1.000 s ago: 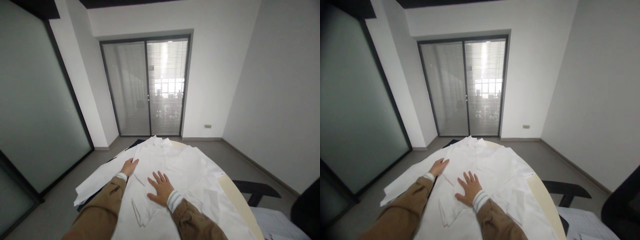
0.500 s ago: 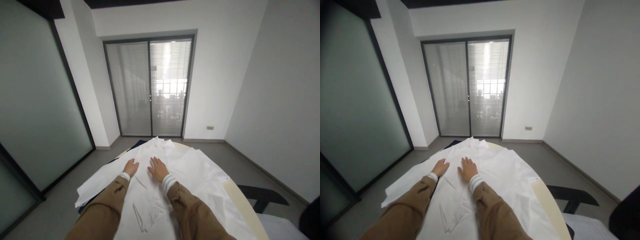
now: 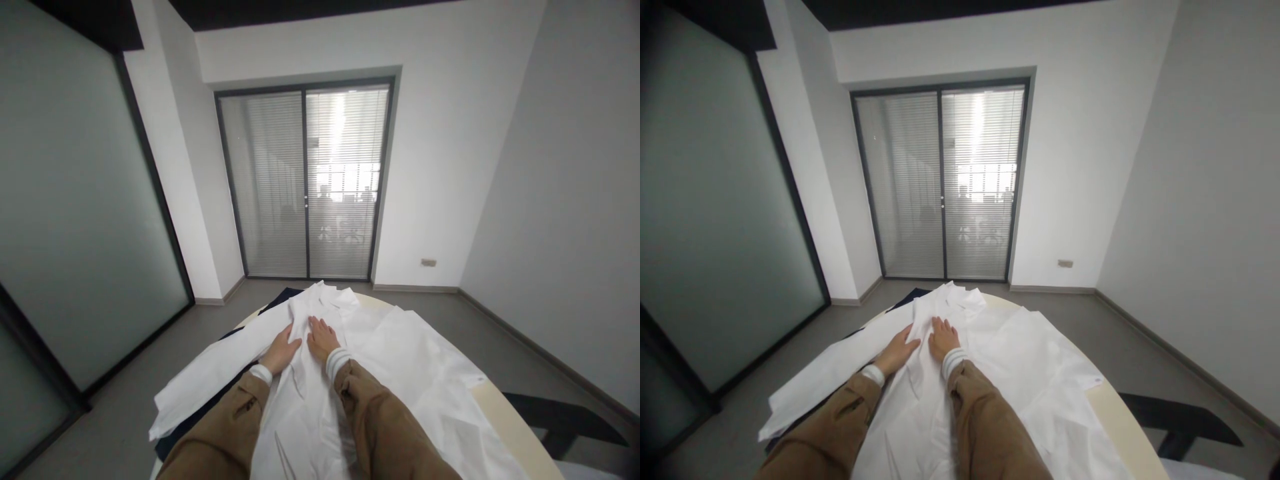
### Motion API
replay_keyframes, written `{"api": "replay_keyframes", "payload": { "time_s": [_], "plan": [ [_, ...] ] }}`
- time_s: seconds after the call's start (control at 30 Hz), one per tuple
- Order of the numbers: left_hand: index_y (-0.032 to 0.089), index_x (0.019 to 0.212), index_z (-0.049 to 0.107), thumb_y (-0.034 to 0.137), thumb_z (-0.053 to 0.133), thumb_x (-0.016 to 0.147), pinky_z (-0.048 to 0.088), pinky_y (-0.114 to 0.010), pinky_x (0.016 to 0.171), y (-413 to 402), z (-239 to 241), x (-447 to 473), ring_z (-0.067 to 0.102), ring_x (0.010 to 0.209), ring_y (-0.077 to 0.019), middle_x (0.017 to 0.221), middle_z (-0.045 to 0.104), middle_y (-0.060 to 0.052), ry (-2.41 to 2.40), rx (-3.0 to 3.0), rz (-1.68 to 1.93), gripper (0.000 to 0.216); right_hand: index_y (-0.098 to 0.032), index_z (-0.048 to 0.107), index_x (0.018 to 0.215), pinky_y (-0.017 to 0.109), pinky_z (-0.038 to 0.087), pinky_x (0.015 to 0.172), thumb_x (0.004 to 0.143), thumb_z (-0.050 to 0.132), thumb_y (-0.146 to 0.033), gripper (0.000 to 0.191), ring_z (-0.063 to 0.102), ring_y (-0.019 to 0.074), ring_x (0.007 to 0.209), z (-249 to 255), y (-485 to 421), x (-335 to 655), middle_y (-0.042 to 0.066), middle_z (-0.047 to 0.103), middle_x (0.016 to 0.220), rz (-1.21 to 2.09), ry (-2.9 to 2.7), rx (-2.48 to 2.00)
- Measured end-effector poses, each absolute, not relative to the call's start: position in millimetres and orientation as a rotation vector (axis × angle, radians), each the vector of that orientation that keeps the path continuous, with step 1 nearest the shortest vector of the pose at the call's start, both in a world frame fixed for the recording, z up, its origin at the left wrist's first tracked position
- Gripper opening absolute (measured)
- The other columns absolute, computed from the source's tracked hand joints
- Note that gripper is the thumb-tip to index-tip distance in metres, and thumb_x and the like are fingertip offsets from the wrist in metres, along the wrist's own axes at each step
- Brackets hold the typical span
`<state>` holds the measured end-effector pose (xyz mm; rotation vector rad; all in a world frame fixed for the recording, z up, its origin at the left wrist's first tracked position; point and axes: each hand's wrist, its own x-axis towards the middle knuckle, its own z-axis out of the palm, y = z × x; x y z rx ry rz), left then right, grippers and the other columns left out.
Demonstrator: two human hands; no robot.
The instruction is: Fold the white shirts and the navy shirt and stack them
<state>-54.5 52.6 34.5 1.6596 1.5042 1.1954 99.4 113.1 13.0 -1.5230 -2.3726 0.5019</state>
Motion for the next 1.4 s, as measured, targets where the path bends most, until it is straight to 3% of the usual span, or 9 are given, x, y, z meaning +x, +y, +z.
{"api": "replay_keyframes", "payload": {
  "time_s": [0.17, 0.33, 0.6, 0.73, 0.9, 1.0, 1.13, 1.27, 1.4],
  "plan": [
    [0.012, 0.141, 0.050, 0.018, 0.055, 0.079, 0.024, -0.039, 0.120, 47, 33, -49, 0.043, 0.139, -0.0247, 0.146, 0.051, -0.011, 1.413, 1.706, 1.201, 0.063, -0.014, 0.010, 0.157, 0.049, 0.014, 0.119, 0.095, 0.028, -0.032, 0.067, 0.013, 0.0269, 0.150, 15, 137, 96, 0.007, 0.018, 0.163, 0.519, -2.415, -1.525],
    [0.011, 0.138, 0.053, 0.017, 0.055, 0.079, 0.026, -0.039, 0.119, 44, 30, -56, 0.045, 0.137, -0.0252, 0.144, 0.052, -0.012, 1.454, 1.659, 1.242, 0.060, -0.015, 0.005, 0.157, 0.047, 0.011, 0.119, 0.097, 0.024, -0.033, 0.066, 0.006, 0.0242, 0.151, 14, 150, 87, 0.005, 0.011, 0.164, 0.495, -2.435, -1.542],
    [0.013, 0.129, 0.060, 0.017, 0.052, 0.080, 0.038, -0.039, 0.112, 43, 15, -68, 0.058, 0.123, -0.0250, 0.133, 0.063, -0.010, 1.460, 1.579, 1.308, 0.050, -0.014, 0.027, 0.152, 0.044, 0.006, 0.120, 0.099, 0.022, -0.042, 0.060, 0.005, 0.0237, 0.151, 5, 164, 72, 0.005, 0.018, 0.163, 0.379, -2.381, -1.518],
    [0.013, 0.130, 0.059, 0.018, 0.052, 0.081, 0.039, -0.040, 0.111, 45, 8, -69, 0.059, 0.122, -0.0250, 0.131, 0.064, -0.010, 1.446, 1.542, 1.326, 0.049, -0.014, 0.030, 0.150, 0.044, 0.010, 0.119, 0.099, 0.022, -0.041, 0.058, 0.016, 0.0229, 0.149, 0, 170, 68, 0.008, 0.030, 0.159, 0.391, -2.384, -1.546],
    [0.015, 0.128, 0.061, 0.021, 0.053, 0.083, 0.040, -0.041, 0.111, 46, 1, -70, 0.059, 0.121, -0.0251, 0.129, 0.066, -0.009, 1.420, 1.535, 1.365, 0.047, -0.016, 0.032, 0.150, 0.048, 0.010, 0.118, 0.099, 0.023, -0.044, 0.059, 0.016, 0.0265, 0.149, 2, 169, 67, 0.008, 0.027, 0.160, 0.369, -2.419, -1.582],
    [0.014, 0.127, 0.061, 0.024, 0.054, 0.083, 0.041, -0.042, 0.109, 47, -3, -71, 0.060, 0.119, -0.0263, 0.128, 0.066, -0.011, 1.371, 1.516, 1.395, 0.045, -0.016, 0.035, 0.147, 0.046, 0.021, 0.114, 0.099, 0.027, -0.038, 0.054, 0.028, 0.0274, 0.142, 11, 157, 68, 0.013, 0.035, 0.155, 0.226, -2.385, -1.587],
    [0.013, 0.123, 0.063, 0.025, 0.053, 0.083, 0.041, -0.044, 0.109, 48, -8, -73, 0.061, 0.118, -0.0271, 0.126, 0.067, -0.012, 1.356, 1.499, 1.420, 0.043, -0.015, 0.049, 0.126, 0.039, 0.039, 0.095, 0.090, 0.040, -0.022, 0.038, 0.048, 0.0278, 0.119, 24, 122, 68, 0.017, 0.053, 0.130, 0.031, -2.256, -1.620],
    [0.012, 0.119, 0.064, 0.026, 0.055, 0.083, 0.042, -0.043, 0.107, 48, -8, -74, 0.062, 0.116, -0.0270, 0.124, 0.068, -0.013, 1.369, 1.504, 1.425, 0.040, -0.017, 0.055, 0.112, 0.038, 0.044, 0.084, 0.089, 0.044, -0.023, 0.026, 0.054, 0.0285, 0.107, 25, 80, 72, 0.016, 0.059, 0.113, 0.049, -2.283, -1.682],
    [0.012, 0.116, 0.065, 0.023, 0.053, 0.082, 0.046, -0.039, 0.103, 47, -1, -72, 0.064, 0.112, -0.0256, 0.119, 0.070, -0.012, 1.436, 1.522, 1.378, 0.037, -0.018, 0.057, 0.117, 0.039, 0.045, 0.087, 0.094, 0.041, -0.032, 0.032, 0.054, 0.0290, 0.112, 14, 53, 84, 0.015, 0.059, 0.120, 0.169, -2.387, -1.603]
  ]
}}
